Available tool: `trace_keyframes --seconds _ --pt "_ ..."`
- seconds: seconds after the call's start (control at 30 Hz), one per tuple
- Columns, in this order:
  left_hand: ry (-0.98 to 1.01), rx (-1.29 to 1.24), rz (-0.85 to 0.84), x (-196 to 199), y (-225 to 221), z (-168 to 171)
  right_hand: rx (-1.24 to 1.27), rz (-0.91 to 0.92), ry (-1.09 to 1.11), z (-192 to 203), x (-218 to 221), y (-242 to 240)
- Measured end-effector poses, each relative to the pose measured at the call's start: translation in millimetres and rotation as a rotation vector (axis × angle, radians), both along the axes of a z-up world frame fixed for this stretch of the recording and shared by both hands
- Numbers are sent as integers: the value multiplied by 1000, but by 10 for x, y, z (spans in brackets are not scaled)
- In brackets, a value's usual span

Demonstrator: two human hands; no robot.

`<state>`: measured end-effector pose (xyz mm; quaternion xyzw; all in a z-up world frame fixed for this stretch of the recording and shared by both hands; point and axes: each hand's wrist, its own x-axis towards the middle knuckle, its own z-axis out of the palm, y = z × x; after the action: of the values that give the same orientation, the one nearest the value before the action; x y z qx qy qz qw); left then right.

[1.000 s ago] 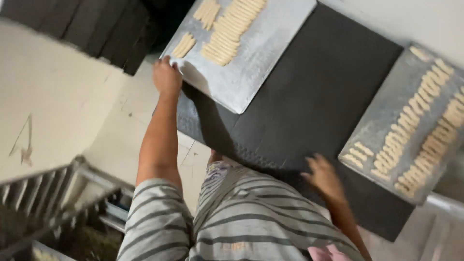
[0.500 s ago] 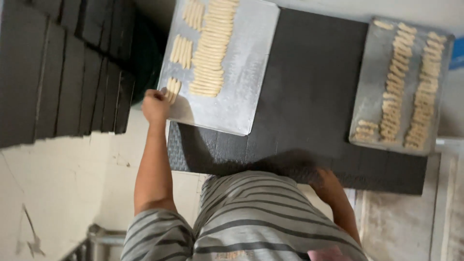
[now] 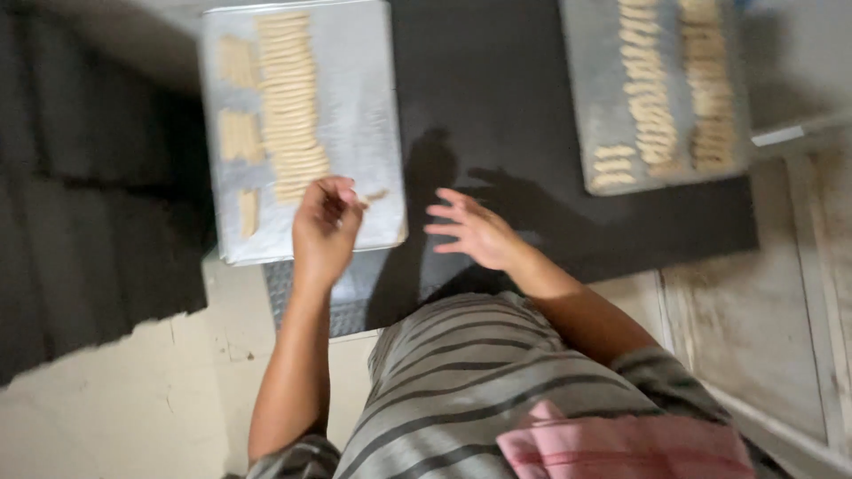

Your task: Twisting and shaping individual strips of dough and arranging them on a baking tray.

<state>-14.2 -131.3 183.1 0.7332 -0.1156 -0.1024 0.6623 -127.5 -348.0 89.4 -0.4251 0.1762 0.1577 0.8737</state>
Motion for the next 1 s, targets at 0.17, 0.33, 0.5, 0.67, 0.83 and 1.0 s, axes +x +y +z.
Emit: trace_keyframes --seconds 0.17,0.33,0.5,0.67,0.83,1.0 --pt "123 -23 -63 -390 -579 12 183 -94 -5 -63 -166 -186" --pt "186 91 -47 -358 -535 -351 64 -203 115 -322 -315 -666" --pt "274 242 92 -99 23 -619 -251 -376 310 -554 -617 -1554" --pt "442 209 56 -269 -103 -1055 -320 -333 383 -637 -560 -1589" --pt "797 -158 148 -604 -945 -691 -463 -273 300 -69 -151 -859" --pt "845 -219 58 -727 -1215 -328 -953 -73 -92 168 -55 -483"
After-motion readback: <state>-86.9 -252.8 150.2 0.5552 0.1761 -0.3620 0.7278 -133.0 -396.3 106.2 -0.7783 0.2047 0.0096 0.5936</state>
